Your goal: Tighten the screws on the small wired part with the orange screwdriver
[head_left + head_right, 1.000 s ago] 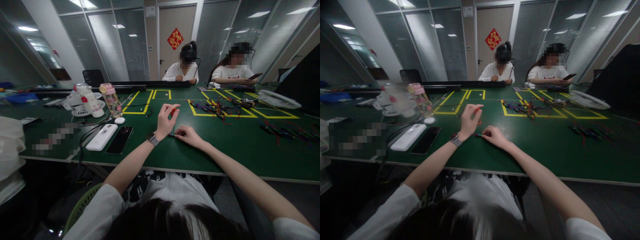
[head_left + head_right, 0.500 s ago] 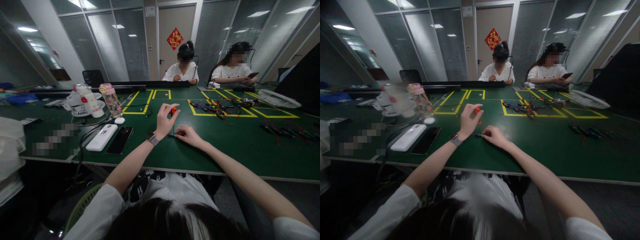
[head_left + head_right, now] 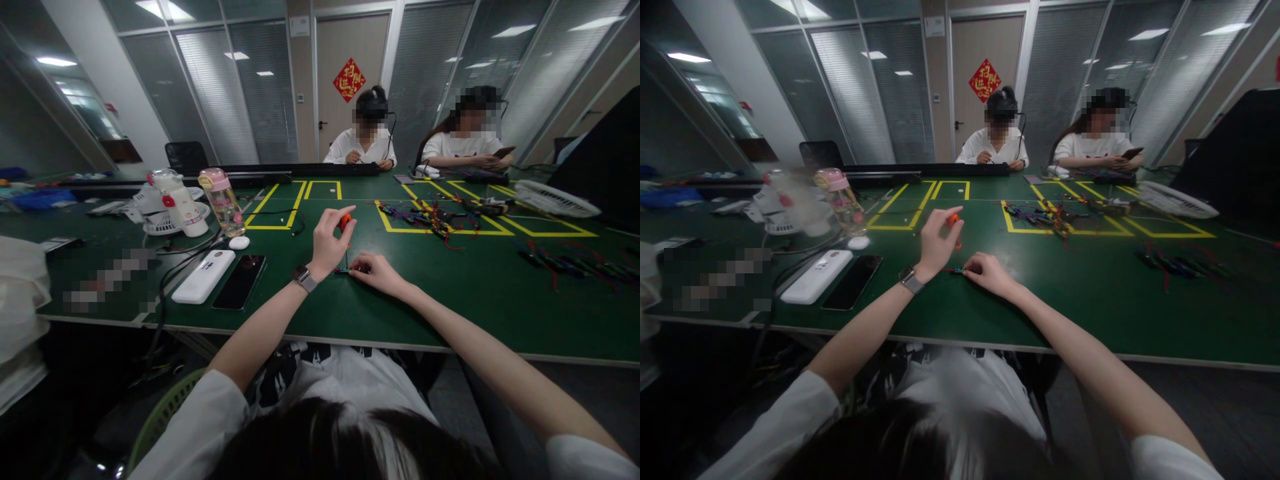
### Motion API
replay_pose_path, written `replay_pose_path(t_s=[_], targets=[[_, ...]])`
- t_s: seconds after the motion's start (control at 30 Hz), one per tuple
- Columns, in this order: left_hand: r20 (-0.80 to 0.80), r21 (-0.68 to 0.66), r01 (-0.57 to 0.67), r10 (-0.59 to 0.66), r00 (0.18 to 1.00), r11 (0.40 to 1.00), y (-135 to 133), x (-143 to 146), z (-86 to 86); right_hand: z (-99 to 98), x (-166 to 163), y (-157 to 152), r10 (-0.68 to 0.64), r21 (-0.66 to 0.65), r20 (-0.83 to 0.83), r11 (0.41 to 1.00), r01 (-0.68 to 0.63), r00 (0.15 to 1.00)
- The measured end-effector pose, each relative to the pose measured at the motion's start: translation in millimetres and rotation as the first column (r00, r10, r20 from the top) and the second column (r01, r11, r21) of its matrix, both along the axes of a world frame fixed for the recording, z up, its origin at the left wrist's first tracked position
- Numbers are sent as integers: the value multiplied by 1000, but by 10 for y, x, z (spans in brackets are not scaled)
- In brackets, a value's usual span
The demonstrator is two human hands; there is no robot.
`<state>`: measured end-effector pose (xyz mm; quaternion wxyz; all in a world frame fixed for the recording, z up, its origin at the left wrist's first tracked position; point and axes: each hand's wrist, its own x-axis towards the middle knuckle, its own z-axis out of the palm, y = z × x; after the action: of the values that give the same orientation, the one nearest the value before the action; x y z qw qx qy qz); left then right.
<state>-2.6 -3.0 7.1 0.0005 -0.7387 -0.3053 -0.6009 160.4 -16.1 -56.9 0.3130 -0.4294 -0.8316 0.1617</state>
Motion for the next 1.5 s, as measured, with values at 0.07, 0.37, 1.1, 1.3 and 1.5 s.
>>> replay_pose_path(t_s=[0.07,0.37,1.1,1.3,1.5], targets=[[12,14,-28,28,1000,1000,-8,1,-2,7,-3,-3,-2,-2,8,1000,2,1000],[15,-13,85,-85,996,996,0,-8,-16,11,-2,-8,14,-12,-14,1000,-15,1000],[16,-3,35,-35,999,999,11,1,-12,11,5,-3,13,-7,-4,1000,-13,1000],[20,7,-34,34,999,999,3,8,-12,11,4,-3,6,1,4,1000,-6,1000],[22,-21,38,-38,999,999,5,0,-12,20,4,-7,2,-12,6,1000,-2,1000]])
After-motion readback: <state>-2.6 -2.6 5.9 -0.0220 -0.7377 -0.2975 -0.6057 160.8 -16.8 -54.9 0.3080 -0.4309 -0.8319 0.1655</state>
